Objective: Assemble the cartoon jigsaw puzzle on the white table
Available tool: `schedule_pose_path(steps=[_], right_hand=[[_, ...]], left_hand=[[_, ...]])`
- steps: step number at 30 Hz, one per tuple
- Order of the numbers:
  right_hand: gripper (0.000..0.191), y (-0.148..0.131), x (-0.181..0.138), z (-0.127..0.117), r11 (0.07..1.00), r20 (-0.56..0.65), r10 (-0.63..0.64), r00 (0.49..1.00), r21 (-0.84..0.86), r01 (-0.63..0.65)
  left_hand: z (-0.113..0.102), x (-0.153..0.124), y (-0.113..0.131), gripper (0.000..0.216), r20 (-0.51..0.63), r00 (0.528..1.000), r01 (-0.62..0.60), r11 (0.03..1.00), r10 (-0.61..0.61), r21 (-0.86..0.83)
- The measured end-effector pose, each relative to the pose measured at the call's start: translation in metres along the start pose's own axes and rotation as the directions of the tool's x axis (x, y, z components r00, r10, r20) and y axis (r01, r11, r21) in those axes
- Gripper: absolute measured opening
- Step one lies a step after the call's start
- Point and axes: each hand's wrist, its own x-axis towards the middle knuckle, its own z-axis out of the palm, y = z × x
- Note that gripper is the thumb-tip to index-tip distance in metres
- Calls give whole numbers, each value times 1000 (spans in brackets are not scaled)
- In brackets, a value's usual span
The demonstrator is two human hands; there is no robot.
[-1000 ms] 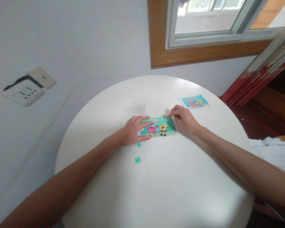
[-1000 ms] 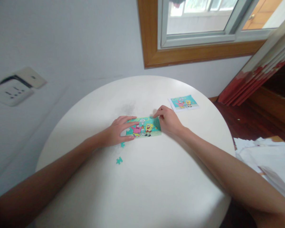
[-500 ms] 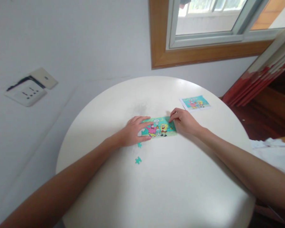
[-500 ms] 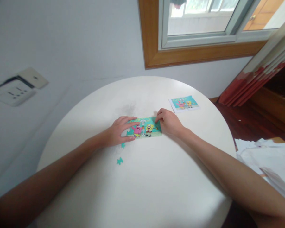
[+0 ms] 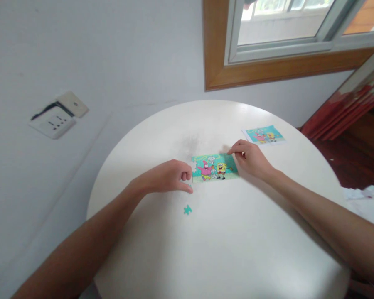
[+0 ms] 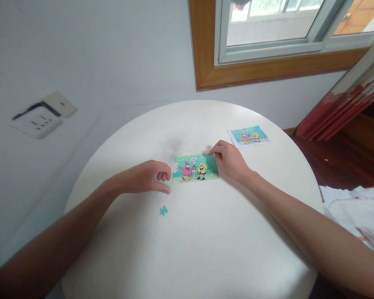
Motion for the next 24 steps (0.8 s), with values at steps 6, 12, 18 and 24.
schedule_pose_path(steps=[6, 12, 18, 24], right_hand=[[33, -2, -1, 1, 1000, 9, 3, 1000, -6, -3], [32, 1, -1, 5, 1000, 18, 12, 1000, 15, -13], [32, 1, -1, 6, 999, 13, 7, 1000, 36, -7], [31, -1, -1, 5, 1000, 17, -2, 1000, 29, 1]], left_hand=[[7, -2, 1, 15, 41, 993, 117, 990, -114, -73], [8, -8, 0, 14, -1, 1000, 6, 1000, -6, 6], [7, 0, -1, 7, -74, 997, 19, 989, -30, -147], [15, 25, -16, 14, -382, 907, -16, 891, -178, -453]])
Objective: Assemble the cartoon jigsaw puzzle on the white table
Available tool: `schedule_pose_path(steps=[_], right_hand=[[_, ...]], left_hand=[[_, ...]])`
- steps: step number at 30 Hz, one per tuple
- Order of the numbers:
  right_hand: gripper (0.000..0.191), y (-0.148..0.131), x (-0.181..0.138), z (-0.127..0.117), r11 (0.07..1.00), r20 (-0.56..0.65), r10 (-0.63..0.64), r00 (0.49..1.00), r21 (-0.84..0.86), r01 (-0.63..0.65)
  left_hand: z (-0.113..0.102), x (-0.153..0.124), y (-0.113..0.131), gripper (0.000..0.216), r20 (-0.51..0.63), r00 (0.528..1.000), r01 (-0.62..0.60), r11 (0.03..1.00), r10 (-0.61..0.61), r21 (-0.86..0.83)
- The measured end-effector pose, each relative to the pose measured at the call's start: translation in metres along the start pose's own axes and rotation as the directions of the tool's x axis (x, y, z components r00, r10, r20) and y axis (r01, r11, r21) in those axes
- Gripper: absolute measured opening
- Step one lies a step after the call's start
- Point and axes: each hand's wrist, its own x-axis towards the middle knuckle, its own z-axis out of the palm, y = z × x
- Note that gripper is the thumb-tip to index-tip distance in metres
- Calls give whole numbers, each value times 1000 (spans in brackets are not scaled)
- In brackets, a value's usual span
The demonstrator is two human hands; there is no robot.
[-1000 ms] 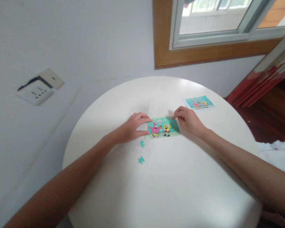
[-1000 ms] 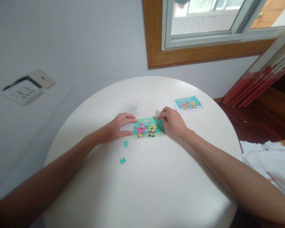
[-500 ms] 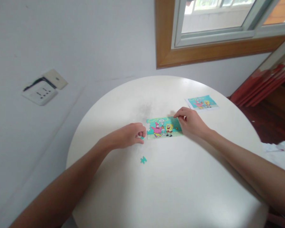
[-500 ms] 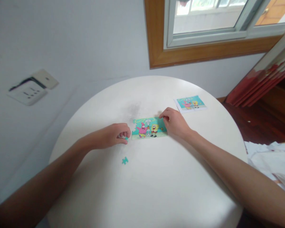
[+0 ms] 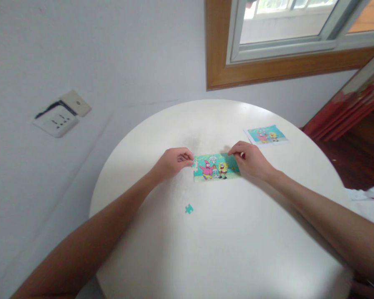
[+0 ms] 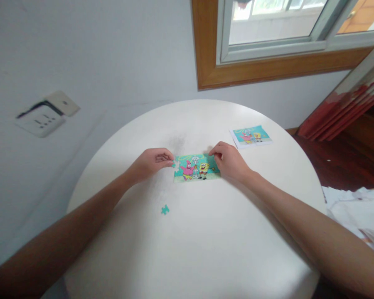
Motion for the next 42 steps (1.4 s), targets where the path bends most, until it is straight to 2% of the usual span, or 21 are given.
schedule_pose_path(steps=[2, 14, 20, 26, 34, 42], right_hand=[[31, 0, 0, 0, 1000, 7, -7, 1000, 2, 7], [30, -1, 0, 0, 1000, 43, -2, 999, 3, 2], [29, -2, -1, 2, 1000, 59, -15, 998, 6, 15], [29, -4, -2, 2, 1000, 55, -14, 998, 17, 13], [29, -6, -2, 2, 999, 74, -30, 997, 13, 29], [30, -8, -2, 1, 1000, 81, -19, 997, 23, 17]], left_hand=[[4, 2, -3, 16, 4, 1000, 17, 1000, -17, -19], [11, 2, -4, 14, 9, 1000, -29, 978, 28, 205], [13, 2, -9, 12, -4, 994, -102, 960, 107, 259], [14, 1, -9, 15, -30, 996, -78, 957, 90, 278], [16, 1, -8, 9, -23, 994, -92, 946, 104, 310], [15, 1, -9, 14, -66, 993, -73, 946, 99, 316]])
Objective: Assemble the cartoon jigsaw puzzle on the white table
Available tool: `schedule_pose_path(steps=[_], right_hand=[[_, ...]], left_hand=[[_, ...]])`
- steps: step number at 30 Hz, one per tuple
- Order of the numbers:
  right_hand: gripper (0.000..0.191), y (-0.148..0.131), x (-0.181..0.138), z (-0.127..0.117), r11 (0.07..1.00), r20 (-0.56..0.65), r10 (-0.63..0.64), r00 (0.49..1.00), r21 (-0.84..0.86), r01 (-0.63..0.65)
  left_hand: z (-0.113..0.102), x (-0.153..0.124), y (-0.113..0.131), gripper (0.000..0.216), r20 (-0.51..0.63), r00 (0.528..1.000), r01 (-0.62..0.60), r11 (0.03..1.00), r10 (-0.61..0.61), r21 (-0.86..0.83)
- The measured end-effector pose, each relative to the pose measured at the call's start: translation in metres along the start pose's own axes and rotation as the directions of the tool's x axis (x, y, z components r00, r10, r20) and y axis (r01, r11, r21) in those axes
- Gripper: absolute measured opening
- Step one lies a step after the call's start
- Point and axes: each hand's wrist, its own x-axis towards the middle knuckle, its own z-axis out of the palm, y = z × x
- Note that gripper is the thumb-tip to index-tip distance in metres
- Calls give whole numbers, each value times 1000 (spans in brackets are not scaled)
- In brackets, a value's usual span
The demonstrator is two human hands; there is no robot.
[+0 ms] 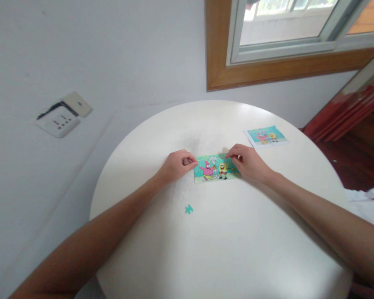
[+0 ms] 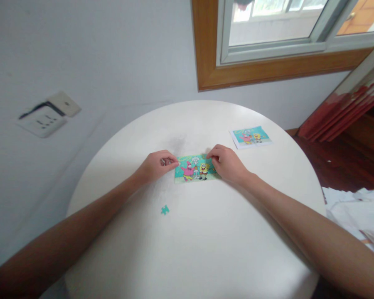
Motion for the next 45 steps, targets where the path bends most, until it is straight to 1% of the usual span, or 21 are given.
schedule_pose_path(steps=[4, 9, 15, 18, 24, 29, 32, 33, 34, 35, 36, 37, 38, 39, 40, 42, 45], right_hand=[[30, 0, 0, 0, 1000, 0, 2, 1000, -8, -2], [30, -2, 0, -1, 1000, 3, 6, 1000, -10, -6], [30, -2, 0, 0, 1000, 12, 1, 1000, -8, -1], [30, -2, 0, 0, 1000, 20, 0, 1000, -11, 0], [29, 0, -1, 1, 1000, 20, 9, 1000, 0, -9], [30, 0, 0, 1, 1000, 21, 0, 1000, 2, 0], [30, 0, 0, 1, 1000, 24, 0, 1000, 3, 0], [30, 0, 0, 0, 1000, 23, 2, 1000, 5, -2], [30, 0, 0, 0, 1000, 22, 2, 1000, 5, -2], [30, 0, 0, 0, 1000, 19, 2, 1000, 5, -2], [30, 1, 0, 0, 1000, 14, 0, 1000, 5, 0], [30, 1, 0, -1, 1000, 10, -2, 1000, 3, 2], [30, 1, 0, -1, 1000, 7, -4, 1000, 0, 4], [30, 1, 0, -1, 1000, 5, -3, 1000, -2, 3], [29, 2, 0, -1, 1000, 3, -2, 1000, -3, 2], [29, 2, 0, -1, 1000, 5, 2, 1000, -2, -2], [30, 2, 0, -1, 1000, 5, 5, 1000, -2, -5]], left_hand=[[1, -1, 0, 16, -4, 999, -32, 999, 33, 27], [0, 0, 2, 14, -25, 1000, 1, 1000, -1, 10], [3, 0, 2, 10, -15, 999, -34, 998, 35, 60], [4, 0, 4, 10, -17, 999, -29, 997, 31, 66], [2, 0, 3, 16, -13, 1000, 18, 1000, -18, 18], [5, 0, -2, 24, 8, 1000, -18, 1000, 18, 24], [-2, -1, 2, 21, 14, 1000, -3, 1000, 3, 16], [-8, -2, 6, 20, 41, 999, -3, 1000, 3, 4], [-15, -4, 10, 18, 95, 995, -16, 1000, 17, -15], [-23, -7, 16, 16, 187, 981, -51, 998, 55, -26], [-31, -10, 21, 15, 306, 946, -94, 994, 104, -49], [-37, -14, 27, 16, 446, 882, -129, 988, 152, -81], [-43, -18, 33, 18, 559, 807, -154, 982, 190, -110], [-46, -22, 39, 20, 629, 748, -172, 978, 209, -121], [-48, -25, 44, 21, 675, 706, -188, 976, 214, -113], [-47, -31, 51, 21, 723, 656, -225, 970, 218, -89], [-43, -35, 58, 17, 757, 617, -262, 963, 215, -61]])
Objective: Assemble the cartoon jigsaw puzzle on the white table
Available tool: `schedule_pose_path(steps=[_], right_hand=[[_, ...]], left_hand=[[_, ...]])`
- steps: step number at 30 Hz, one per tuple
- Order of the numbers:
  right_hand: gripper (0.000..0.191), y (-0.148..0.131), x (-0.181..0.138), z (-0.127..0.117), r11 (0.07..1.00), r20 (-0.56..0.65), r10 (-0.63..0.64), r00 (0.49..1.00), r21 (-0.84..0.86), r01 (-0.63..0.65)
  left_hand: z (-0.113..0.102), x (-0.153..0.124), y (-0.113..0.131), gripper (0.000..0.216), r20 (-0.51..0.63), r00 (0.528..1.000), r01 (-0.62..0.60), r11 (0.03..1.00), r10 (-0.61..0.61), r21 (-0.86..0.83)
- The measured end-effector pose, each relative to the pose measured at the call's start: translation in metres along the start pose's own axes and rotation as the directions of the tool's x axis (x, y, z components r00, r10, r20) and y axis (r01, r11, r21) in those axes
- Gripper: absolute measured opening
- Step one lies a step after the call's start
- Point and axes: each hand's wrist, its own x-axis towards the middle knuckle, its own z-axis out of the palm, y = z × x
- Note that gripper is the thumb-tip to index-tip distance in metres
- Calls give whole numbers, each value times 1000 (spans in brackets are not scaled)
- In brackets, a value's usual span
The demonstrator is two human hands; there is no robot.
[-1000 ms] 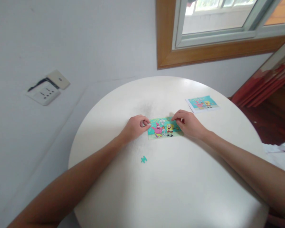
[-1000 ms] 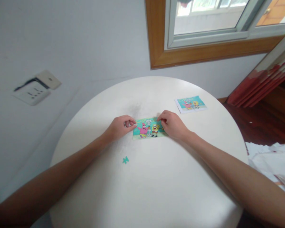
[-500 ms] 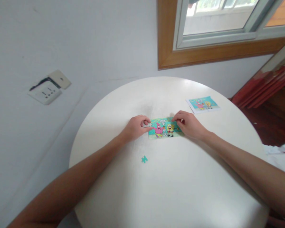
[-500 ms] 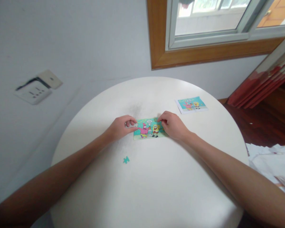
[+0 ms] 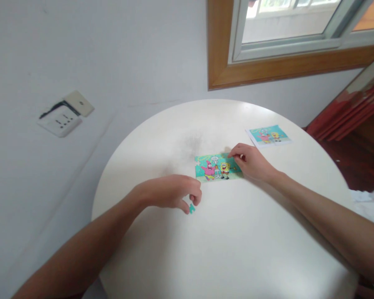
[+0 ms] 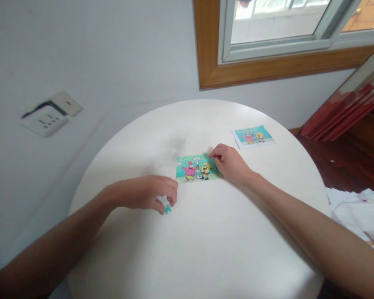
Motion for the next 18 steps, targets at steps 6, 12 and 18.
schedule_pose_path(steps=[6, 12, 18], right_hand=[[29, 2, 0, 1, 1000, 6, -3, 1000, 1, 3], [29, 2, 0, 1, 1000, 3, -1, 1000, 9, 1], [29, 2, 0, 1, 1000, -1, -2, 1000, 25, 2]], left_hand=[[3, -2, 3, 15, 41, 998, -39, 999, 39, 21], [4, -3, 0, 19, 22, 998, -63, 998, 63, -10], [-5, 9, -8, 8, -231, 967, -128, 990, 110, -65]])
